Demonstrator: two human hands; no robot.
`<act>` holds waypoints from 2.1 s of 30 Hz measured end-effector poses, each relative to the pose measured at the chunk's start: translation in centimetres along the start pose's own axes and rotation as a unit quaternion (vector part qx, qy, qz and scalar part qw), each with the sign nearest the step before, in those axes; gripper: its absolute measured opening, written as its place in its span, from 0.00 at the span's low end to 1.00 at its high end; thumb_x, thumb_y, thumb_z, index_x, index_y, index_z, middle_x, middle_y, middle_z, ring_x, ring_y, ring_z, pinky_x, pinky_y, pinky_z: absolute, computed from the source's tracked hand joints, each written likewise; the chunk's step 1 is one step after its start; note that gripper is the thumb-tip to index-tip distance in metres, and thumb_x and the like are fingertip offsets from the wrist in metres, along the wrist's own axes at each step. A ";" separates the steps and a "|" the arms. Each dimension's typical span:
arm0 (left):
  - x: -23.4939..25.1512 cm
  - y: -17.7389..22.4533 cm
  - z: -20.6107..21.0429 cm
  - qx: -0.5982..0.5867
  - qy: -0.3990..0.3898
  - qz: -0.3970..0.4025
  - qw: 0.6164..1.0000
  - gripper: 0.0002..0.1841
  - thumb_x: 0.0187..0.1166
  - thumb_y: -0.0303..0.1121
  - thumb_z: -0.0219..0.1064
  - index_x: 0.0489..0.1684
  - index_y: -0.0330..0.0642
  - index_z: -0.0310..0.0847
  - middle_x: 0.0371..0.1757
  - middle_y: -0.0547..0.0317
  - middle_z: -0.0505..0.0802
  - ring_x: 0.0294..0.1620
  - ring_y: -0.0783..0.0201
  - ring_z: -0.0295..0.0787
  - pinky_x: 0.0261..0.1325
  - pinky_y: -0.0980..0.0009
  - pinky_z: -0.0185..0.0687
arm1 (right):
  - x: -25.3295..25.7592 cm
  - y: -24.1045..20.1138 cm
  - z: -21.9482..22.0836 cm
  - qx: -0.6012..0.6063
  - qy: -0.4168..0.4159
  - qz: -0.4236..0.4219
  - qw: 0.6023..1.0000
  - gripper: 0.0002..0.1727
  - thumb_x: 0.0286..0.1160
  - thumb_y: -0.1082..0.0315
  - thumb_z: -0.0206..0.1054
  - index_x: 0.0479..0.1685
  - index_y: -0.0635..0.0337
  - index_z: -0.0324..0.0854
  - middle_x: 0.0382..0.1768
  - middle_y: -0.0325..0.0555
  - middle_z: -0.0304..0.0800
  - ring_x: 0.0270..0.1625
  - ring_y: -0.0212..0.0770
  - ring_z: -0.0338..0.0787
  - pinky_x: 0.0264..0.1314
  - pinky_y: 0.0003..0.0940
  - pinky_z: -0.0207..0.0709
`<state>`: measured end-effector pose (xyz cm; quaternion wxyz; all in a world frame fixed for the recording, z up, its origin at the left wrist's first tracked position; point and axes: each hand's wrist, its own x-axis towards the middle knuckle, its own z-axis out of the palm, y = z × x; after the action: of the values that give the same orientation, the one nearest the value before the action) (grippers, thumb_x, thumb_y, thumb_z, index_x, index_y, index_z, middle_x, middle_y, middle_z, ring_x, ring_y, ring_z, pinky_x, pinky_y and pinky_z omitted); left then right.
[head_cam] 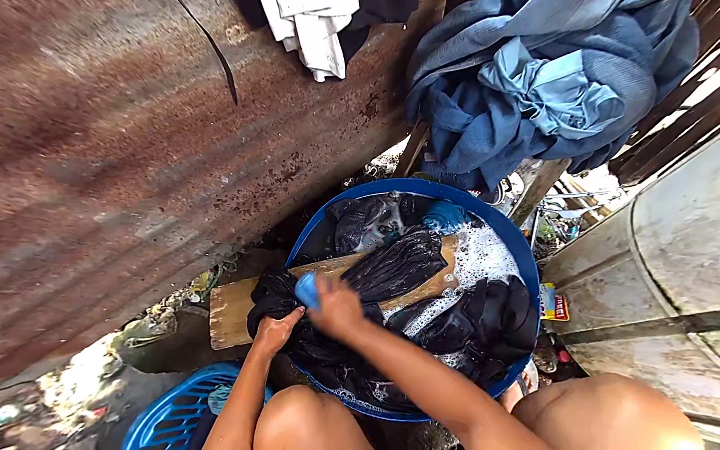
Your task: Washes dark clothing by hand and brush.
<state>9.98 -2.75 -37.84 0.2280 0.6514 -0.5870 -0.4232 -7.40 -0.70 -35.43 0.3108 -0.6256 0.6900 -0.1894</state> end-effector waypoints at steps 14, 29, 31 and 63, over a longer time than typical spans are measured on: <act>-0.8 5.3 -1.6 0.117 -0.105 -0.110 0.981 0.35 0.80 0.52 0.71 0.71 0.25 0.76 0.73 0.31 0.82 0.80 0.42 0.75 0.83 0.44 0.64 | 0.1 11.0 -12.2 -0.104 0.117 0.121 0.980 0.55 0.67 0.62 0.79 0.94 0.66 0.47 0.90 0.77 0.49 0.90 0.81 0.52 0.78 0.86 0.51; -13.1 24.0 -0.8 -0.023 -0.285 0.295 0.912 0.16 0.83 0.40 0.66 0.55 0.36 0.88 0.50 0.59 0.94 0.53 0.72 0.89 0.64 0.66 0.84 | -10.8 5.5 -22.0 0.174 0.086 -0.249 0.949 0.26 0.52 0.82 0.80 0.58 0.73 0.85 0.52 0.51 0.95 0.56 0.32 0.92 0.67 0.33 0.84; -12.1 23.1 -0.6 0.112 -0.406 0.274 0.865 0.20 0.86 0.39 0.62 0.64 0.31 0.85 0.58 0.47 0.92 0.54 0.61 0.89 0.61 0.59 0.85 | -10.5 9.6 -21.9 0.208 0.006 -0.181 0.961 0.28 0.50 0.88 0.78 0.59 0.71 0.84 0.50 0.48 0.94 0.51 0.30 0.91 0.61 0.31 0.86; -11.6 17.3 6.5 0.099 -0.266 0.165 0.945 0.28 0.78 0.38 0.74 0.71 0.27 0.77 0.67 0.32 0.86 0.71 0.42 0.82 0.78 0.46 0.72 | -9.9 7.8 -20.6 0.148 -0.071 -0.095 0.982 0.25 0.56 0.82 0.78 0.59 0.71 0.85 0.51 0.63 0.92 0.55 0.55 0.91 0.63 0.59 0.83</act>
<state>-4.71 6.11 -24.30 0.0644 0.4287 -0.7643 -0.4774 -26.65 7.51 -23.47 0.4294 -0.6469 0.5680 -0.2731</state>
